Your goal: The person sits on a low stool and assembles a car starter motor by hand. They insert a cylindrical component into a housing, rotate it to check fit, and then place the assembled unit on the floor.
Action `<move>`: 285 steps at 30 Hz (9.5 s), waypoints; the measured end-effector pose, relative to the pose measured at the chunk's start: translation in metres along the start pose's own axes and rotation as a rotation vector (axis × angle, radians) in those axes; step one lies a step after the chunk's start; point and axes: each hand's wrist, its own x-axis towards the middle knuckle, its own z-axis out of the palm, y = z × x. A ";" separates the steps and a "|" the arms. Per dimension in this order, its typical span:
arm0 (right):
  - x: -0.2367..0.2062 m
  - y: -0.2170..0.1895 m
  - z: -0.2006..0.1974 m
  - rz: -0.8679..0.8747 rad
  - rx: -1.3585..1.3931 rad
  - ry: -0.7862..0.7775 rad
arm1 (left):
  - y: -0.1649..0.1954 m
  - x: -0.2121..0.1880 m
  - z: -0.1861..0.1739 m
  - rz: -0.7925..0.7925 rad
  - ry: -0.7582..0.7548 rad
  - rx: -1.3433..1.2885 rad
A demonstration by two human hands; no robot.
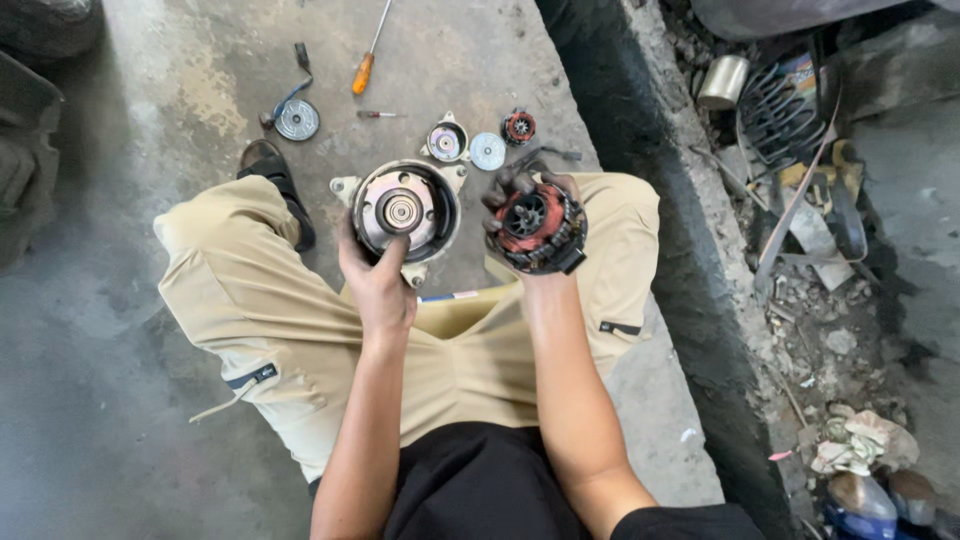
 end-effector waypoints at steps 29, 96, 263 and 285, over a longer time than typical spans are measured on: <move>0.012 0.021 -0.020 0.091 -0.011 -0.075 | -0.024 0.019 -0.017 -0.005 0.038 0.110; 0.035 0.067 0.001 0.321 -0.533 0.284 | -0.040 0.047 -0.014 -0.195 0.333 0.517; 0.028 0.058 0.024 0.236 -0.116 0.123 | -0.031 0.048 -0.004 -0.151 0.163 0.231; 0.038 0.058 0.001 0.187 -0.182 0.190 | -0.029 0.044 0.003 -0.167 0.020 0.193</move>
